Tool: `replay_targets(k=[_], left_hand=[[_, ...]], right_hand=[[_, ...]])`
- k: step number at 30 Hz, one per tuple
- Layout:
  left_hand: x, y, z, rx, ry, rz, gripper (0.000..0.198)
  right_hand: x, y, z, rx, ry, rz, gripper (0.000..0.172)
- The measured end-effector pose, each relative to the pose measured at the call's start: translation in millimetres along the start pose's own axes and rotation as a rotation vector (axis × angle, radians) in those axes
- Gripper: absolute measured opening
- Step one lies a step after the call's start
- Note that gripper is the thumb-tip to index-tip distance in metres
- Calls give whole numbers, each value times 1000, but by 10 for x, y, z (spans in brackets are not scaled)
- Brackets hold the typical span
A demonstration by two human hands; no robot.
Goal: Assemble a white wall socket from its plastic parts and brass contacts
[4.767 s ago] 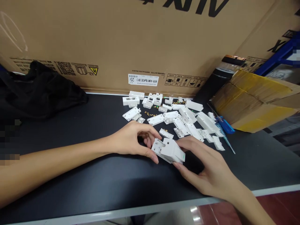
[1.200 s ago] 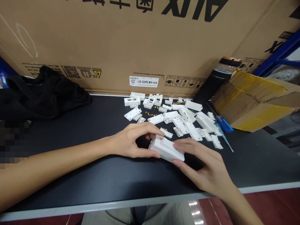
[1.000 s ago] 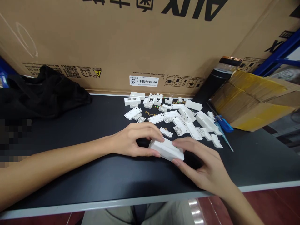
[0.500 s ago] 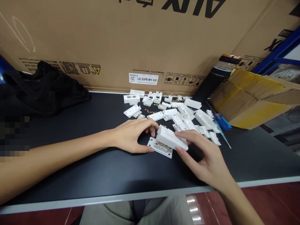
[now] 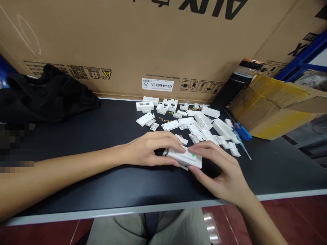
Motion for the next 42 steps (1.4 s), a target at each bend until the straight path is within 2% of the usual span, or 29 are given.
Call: replay_targets(k=[7, 11, 14, 16, 21, 25, 29, 37, 42], left_hand=[[51, -46, 18, 117, -66, 172, 15], [82, -50, 40, 179, -41, 176, 23], [95, -33, 67, 222, 87, 86, 49], [96, -19, 95, 239, 194, 5, 59], [72, 5, 152, 282, 414, -243, 57], [98, -5, 132, 316, 338, -287, 37], [143, -20, 113, 305, 197, -219, 30], [193, -40, 146, 230, 33, 85, 32], [180, -48, 153, 227, 30, 113, 34]], right_hand=[[-10, 16, 17, 13, -84, 143, 40], [-92, 10, 53, 92, -130, 211, 31], [-141, 15, 73, 146, -129, 212, 29], [-145, 30, 85, 165, -110, 202, 32], [-128, 73, 106, 238, -61, 172, 43], [-153, 62, 100, 252, -60, 141, 42], [-180, 32, 79, 276, -57, 107, 44], [-223, 7, 47, 337, -44, -63, 43], [-222, 1, 38, 328, -53, -60, 39]])
Point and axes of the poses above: each hand's wrist, its own y-axis away from the middle knuckle, its own z-axis out of the palm, x = y × z, the point moved 2 cm from there along -y, towards the middle knuckle, and after that the axes turned 13 degrees about y, right-handed, at the moved point
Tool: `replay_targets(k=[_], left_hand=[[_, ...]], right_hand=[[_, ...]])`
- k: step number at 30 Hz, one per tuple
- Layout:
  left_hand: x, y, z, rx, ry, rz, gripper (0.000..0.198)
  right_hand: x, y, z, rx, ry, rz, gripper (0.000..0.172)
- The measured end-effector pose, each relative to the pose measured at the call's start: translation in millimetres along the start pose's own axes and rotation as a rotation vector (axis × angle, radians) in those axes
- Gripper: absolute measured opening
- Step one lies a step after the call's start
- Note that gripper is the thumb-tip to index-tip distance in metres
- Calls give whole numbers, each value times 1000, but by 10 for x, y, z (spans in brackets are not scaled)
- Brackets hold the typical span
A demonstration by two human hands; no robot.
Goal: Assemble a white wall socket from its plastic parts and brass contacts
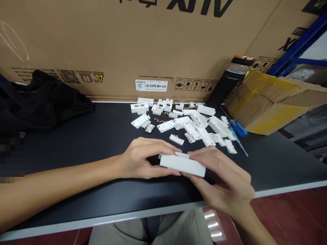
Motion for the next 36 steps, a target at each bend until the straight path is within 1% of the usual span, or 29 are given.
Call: replay_targets(k=[4, 7, 10, 13, 15, 16, 19, 21, 23, 25, 28, 30, 32, 34, 36], left_hand=[[-12, 6, -5, -29, 3, -44, 34], [-22, 12, -4, -33, 51, -94, 34], [-29, 16, -5, -25, 89, -143, 34], [-30, 14, -20, 0, 68, -200, 30], [-21, 10, -31, 17, 46, -225, 27], [-15, 7, -34, 22, 39, -232, 26], [-2, -1, -28, 15, 34, -281, 24], [-6, -4, -25, -2, 34, -346, 23], [-23, -6, -43, -44, 44, -407, 25], [-56, -1, -101, -98, 39, -437, 32], [-145, 33, -258, -137, -67, -479, 52], [-217, 70, -350, -181, -167, -568, 65], [-265, 99, -384, -270, -212, -650, 74], [-279, 109, -364, -362, -228, -682, 76], [-277, 105, -324, -416, -244, -678, 71]], right_hand=[[11, 0, 2, -14, -9, 14, 41], [17, 6, 6, -19, -27, 22, 41], [23, 22, 13, -64, -22, 55, 40], [26, 51, 12, -104, 59, 81, 49], [21, 71, 8, -114, 135, 42, 58], [16, 79, 8, -119, 173, 9, 59], [3, 92, 4, -110, 265, -83, 52], [-2, 88, 0, -99, 289, -119, 48], [-3, 78, -9, -95, 284, -140, 48], [13, 71, -32, -81, 278, -126, 46], [90, 88, -115, -40, 305, -14, 36], [170, 125, -189, -62, 330, 69, 29], [252, 178, -269, -111, 349, 120, 24], [321, 233, -346, -143, 370, 160, 19], [364, 276, -401, -161, 391, 200, 18]])
Point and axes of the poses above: each hand's wrist, its own y-axis away from the middle knuckle, its own z-axis out of the palm, x = y × z, the point moved 2 cm from there along -y, towards the middle knuckle, and after that the axes turned 13 degrees about y, right-handed, at the moved point
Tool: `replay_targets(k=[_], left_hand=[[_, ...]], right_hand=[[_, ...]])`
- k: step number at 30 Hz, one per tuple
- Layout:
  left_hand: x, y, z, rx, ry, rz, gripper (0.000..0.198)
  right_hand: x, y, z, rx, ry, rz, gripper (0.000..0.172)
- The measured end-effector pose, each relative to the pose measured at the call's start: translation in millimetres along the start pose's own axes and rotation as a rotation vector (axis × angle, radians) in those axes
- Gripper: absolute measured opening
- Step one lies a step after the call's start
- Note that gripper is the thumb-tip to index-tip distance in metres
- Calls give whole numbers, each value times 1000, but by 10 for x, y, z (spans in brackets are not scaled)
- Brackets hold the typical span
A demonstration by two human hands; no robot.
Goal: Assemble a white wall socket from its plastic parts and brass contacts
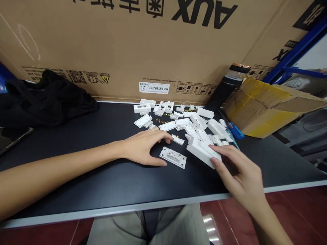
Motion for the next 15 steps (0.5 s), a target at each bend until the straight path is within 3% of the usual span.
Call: replay_targets(k=[5, 11, 15], left_hand=[[-7, -8, 48, 21, 21, 50, 50], [-17, -8, 65, 127, 239, 167, 52], [-2, -34, 92, 155, 461, 137, 55]], right_hand=[[-24, -9, 1, -67, 21, 10, 19], [-206, -166, 53, -60, 19, -63, 17], [-324, -204, 144, -61, -9, -138, 20]])
Point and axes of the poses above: each hand's wrist, its own y-axis away from the middle knuckle, its own z-axis out of the palm, x = y × z, the point moved 2 cm from there along -y, towards the middle knuckle, and after that the axes turned 13 degrees about y, right-handed, at the moved point
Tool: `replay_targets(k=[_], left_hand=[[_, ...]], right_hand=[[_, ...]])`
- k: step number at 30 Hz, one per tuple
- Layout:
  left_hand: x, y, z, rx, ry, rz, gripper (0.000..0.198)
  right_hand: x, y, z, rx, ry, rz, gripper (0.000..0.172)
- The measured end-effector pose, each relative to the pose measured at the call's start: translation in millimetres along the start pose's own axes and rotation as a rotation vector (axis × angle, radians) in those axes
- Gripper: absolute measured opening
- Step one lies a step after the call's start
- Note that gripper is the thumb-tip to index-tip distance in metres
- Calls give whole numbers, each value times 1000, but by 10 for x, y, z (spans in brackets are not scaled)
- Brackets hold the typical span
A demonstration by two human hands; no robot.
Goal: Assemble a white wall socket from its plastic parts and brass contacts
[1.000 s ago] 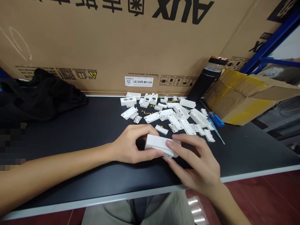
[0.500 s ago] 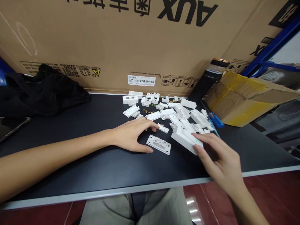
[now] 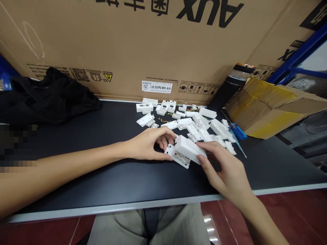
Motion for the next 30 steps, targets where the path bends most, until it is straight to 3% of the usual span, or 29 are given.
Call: replay_targets(k=[6, 13, 24, 30], left_hand=[[-11, -1, -13, 48, 215, -30, 62], [-8, 6, -22, 59, 297, -3, 60], [-58, -25, -13, -15, 397, -293, 56], [-48, -39, -37, -3, 489, -286, 58]], right_hand=[[-81, 38, 142, -68, -39, -39, 27], [-76, 67, 148, -138, -25, -36, 29], [-86, 49, 171, -203, 48, -56, 29], [-79, 65, 171, -210, 26, -55, 31]])
Point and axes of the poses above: each hand's wrist, its own y-axis away from the middle knuckle, its own z-axis out of the palm, x = y × z, the point moved 2 cm from there along -y, towards the middle knuckle, and after that the axes turned 13 degrees about y, right-handed, at the moved point
